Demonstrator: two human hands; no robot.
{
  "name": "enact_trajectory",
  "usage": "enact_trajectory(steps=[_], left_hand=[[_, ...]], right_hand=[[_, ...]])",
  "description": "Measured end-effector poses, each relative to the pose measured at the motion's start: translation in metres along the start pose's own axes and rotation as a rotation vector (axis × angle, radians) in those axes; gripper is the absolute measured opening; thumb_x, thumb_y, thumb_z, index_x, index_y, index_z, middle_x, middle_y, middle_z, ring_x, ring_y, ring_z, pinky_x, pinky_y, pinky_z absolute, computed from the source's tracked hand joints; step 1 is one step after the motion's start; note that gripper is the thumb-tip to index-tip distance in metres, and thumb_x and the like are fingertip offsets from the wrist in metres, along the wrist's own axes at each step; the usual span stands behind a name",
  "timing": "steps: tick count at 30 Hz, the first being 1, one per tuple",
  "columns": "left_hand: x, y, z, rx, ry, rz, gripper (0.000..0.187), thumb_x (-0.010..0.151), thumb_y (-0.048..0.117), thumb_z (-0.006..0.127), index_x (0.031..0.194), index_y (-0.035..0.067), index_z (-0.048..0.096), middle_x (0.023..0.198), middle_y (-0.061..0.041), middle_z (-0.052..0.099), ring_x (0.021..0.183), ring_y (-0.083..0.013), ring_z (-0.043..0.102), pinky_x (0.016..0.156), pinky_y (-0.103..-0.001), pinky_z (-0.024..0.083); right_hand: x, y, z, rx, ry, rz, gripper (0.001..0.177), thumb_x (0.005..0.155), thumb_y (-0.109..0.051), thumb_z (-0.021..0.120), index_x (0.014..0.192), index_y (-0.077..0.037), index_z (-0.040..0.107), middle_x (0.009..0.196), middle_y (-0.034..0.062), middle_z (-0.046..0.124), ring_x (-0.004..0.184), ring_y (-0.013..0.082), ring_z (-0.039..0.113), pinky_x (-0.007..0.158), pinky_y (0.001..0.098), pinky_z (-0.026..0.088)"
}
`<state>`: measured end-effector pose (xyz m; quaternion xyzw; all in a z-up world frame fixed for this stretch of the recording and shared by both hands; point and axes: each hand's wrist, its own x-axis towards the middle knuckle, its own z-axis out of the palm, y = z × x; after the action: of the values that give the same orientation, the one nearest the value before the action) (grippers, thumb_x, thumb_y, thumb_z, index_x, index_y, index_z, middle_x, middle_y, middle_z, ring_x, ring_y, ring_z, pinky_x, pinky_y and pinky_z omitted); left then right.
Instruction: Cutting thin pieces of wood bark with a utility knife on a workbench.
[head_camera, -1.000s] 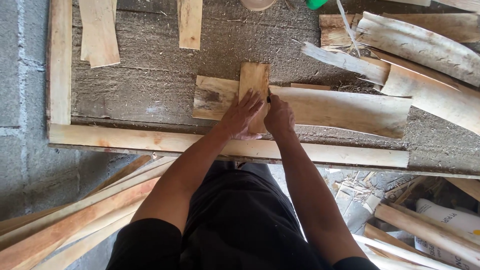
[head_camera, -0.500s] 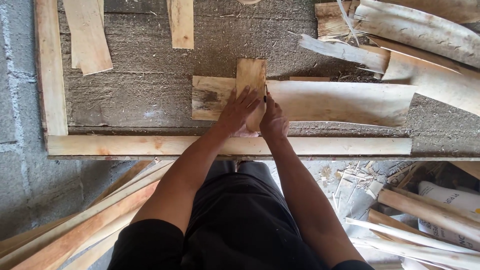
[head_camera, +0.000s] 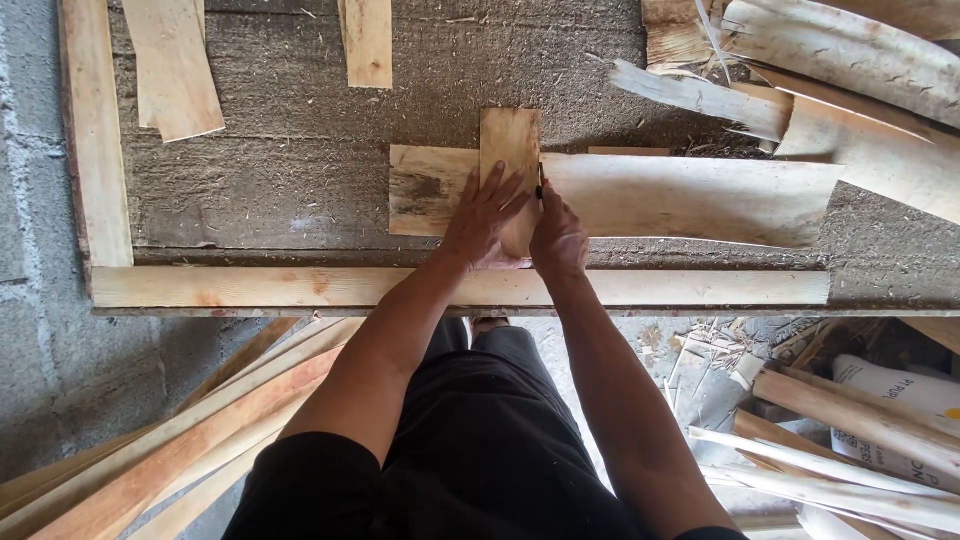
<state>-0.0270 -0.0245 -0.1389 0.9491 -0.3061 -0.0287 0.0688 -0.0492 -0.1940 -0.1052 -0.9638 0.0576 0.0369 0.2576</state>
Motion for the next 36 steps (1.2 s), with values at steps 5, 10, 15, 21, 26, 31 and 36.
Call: enact_trajectory(steps=[5, 10, 15, 21, 26, 31, 36], left_hand=[[0.003, 0.008, -0.067, -0.270, -0.219, -0.069, 0.110, 0.066, 0.058, 0.084, 0.158, 0.019, 0.037, 0.169, -0.007, 0.019, 0.159, -0.0337, 0.006, 0.131, -0.059, 0.004], [0.003, -0.002, 0.015, 0.013, 0.033, 0.002, 0.075, 0.088, 0.013, 0.070, 0.157, 0.028, 0.043, 0.170, -0.001, 0.024, 0.159, -0.0289, 0.012, 0.128, -0.056, 0.008], [0.007, 0.003, -0.035, -0.228, -0.287, -0.085, 0.117, 0.061, 0.067, 0.083, 0.158, 0.020, 0.037, 0.169, -0.006, 0.019, 0.159, -0.0326, 0.008, 0.129, -0.057, 0.004], [0.016, 0.001, -0.062, -0.092, -0.420, -0.019, 0.106, 0.082, 0.081, 0.062, 0.161, 0.019, 0.031, 0.170, -0.009, 0.014, 0.158, -0.0337, 0.004, 0.127, -0.053, 0.004], [0.026, -0.001, -0.026, -0.131, -0.369, -0.026, 0.110, 0.075, 0.078, 0.068, 0.162, 0.026, 0.025, 0.171, -0.008, 0.009, 0.157, -0.0330, 0.003, 0.127, -0.052, 0.002], [0.022, 0.004, -0.026, -0.138, -0.293, -0.049, 0.110, 0.074, 0.071, 0.075, 0.163, 0.027, 0.028, 0.172, -0.009, 0.011, 0.158, -0.0338, 0.007, 0.128, -0.054, 0.005], [0.017, -0.003, -0.006, -0.139, -0.245, -0.030, 0.108, 0.075, 0.067, 0.078, 0.162, 0.026, 0.030, 0.171, -0.010, 0.012, 0.157, -0.0351, 0.009, 0.126, -0.058, 0.009]], right_hand=[[-0.001, -0.011, -0.012, 0.029, -0.015, -0.018, 0.031, 0.107, -0.010, 0.047, 0.136, -0.010, 0.058, 0.108, 0.0227, 0.075, 0.076, 0.0332, 0.077, 0.047, 0.0414, 0.060], [-0.001, -0.021, -0.019, 0.010, -0.051, 0.000, 0.037, 0.105, -0.008, 0.046, 0.141, -0.010, 0.053, 0.112, 0.0255, 0.073, 0.078, 0.0365, 0.076, 0.050, 0.0437, 0.062], [-0.002, -0.018, -0.020, 0.020, -0.050, -0.026, 0.036, 0.105, -0.007, 0.048, 0.141, -0.012, 0.054, 0.111, 0.0255, 0.074, 0.080, 0.0374, 0.077, 0.054, 0.0455, 0.062], [0.004, -0.016, -0.030, 0.055, -0.043, -0.090, 0.047, 0.094, 0.002, 0.051, 0.140, -0.006, 0.056, 0.108, 0.0245, 0.075, 0.076, 0.0364, 0.076, 0.054, 0.0444, 0.063], [0.015, -0.049, -0.077, 0.104, -0.256, 0.164, 0.036, 0.101, -0.006, 0.050, 0.133, -0.010, 0.065, 0.103, 0.0228, 0.074, 0.079, 0.0345, 0.076, 0.063, 0.0426, 0.062], [0.032, -0.014, -0.069, 0.155, -0.207, -0.003, 0.035, 0.096, -0.002, 0.054, 0.129, -0.001, 0.067, 0.108, 0.0234, 0.075, 0.093, 0.0313, 0.076, 0.082, 0.0397, 0.061], [0.046, -0.033, -0.091, 0.069, -0.357, 0.080, 0.033, 0.100, -0.005, 0.052, 0.129, -0.002, 0.066, 0.108, 0.0237, 0.074, 0.093, 0.0321, 0.075, 0.085, 0.0416, 0.059]])
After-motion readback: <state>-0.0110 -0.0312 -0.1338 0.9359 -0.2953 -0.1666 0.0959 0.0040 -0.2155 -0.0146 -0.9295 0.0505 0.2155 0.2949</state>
